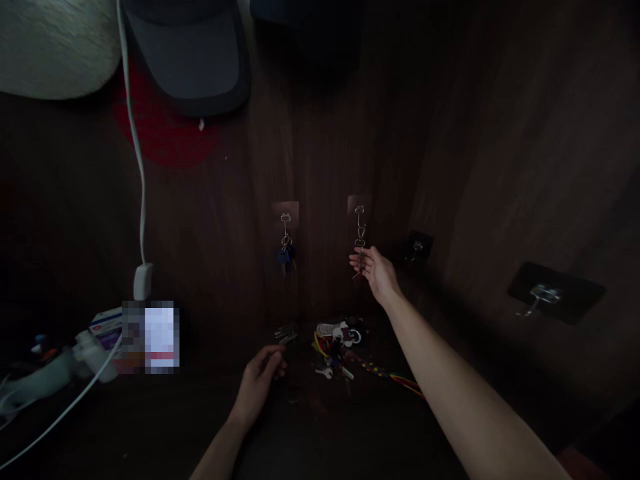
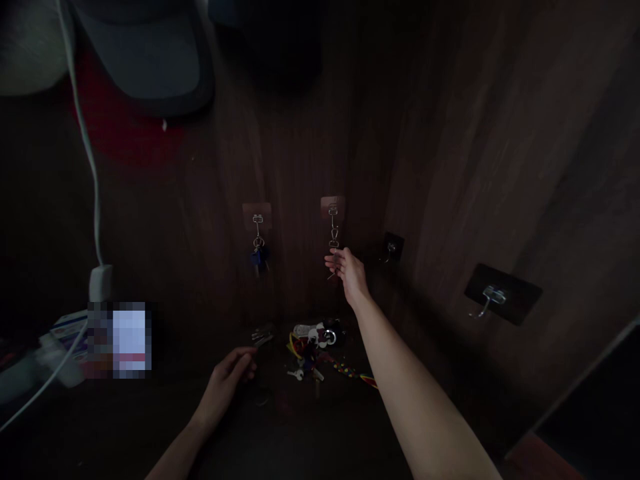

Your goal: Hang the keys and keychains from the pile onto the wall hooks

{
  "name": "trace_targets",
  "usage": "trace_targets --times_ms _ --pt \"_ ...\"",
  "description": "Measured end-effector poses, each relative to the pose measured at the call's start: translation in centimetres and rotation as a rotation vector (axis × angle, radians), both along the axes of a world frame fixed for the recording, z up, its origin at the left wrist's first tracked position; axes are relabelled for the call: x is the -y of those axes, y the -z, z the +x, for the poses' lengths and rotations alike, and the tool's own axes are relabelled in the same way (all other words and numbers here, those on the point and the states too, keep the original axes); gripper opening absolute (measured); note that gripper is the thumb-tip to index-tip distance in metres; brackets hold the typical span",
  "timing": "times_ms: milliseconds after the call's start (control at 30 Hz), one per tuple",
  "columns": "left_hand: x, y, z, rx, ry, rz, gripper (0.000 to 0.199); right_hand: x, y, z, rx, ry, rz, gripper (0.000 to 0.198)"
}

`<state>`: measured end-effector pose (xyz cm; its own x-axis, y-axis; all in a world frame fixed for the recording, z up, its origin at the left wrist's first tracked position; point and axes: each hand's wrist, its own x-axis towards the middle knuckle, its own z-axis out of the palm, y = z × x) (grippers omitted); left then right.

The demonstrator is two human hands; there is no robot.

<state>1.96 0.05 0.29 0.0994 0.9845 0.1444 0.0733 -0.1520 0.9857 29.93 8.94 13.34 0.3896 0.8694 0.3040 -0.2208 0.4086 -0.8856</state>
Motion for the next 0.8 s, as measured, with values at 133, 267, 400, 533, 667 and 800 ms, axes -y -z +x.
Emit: trace_targets --times_ms 133,267,400,533,667,800 --pt "0.0 0.0 0.0 -0.003 -0.006 0.003 0.044 0.4 1.5 0.6 -0.060 -0.073 -0.053 0.037" --pt "0.2 -0.2 0.0 -0.003 -0.009 -0.006 0.043 1.0 3.2 0.8 -0.070 -0.072 -0.080 0.034" --pt "0.3 -0.2 0.0 0.019 -0.014 -0.001 0.040 1.4 4.9 0.9 -0.072 -0.051 -0.107 0.030" --pt "0.1 0.0 -0.1 0.025 -0.037 0.007 0.037 2.0 6.5 0.8 -0.026 0.010 -0.162 0.022" --pt "0.0 0.4 0.0 -0.009 -0.055 0.002 0.034 3.2 8.3 0.3 0.038 0.098 -0.206 0.022" --pt "0.1 0.4 -0.2 -0.190 -0.014 0.082 0.027 5.2 9.6 -1.3 0.113 0.095 -0.171 0.030"
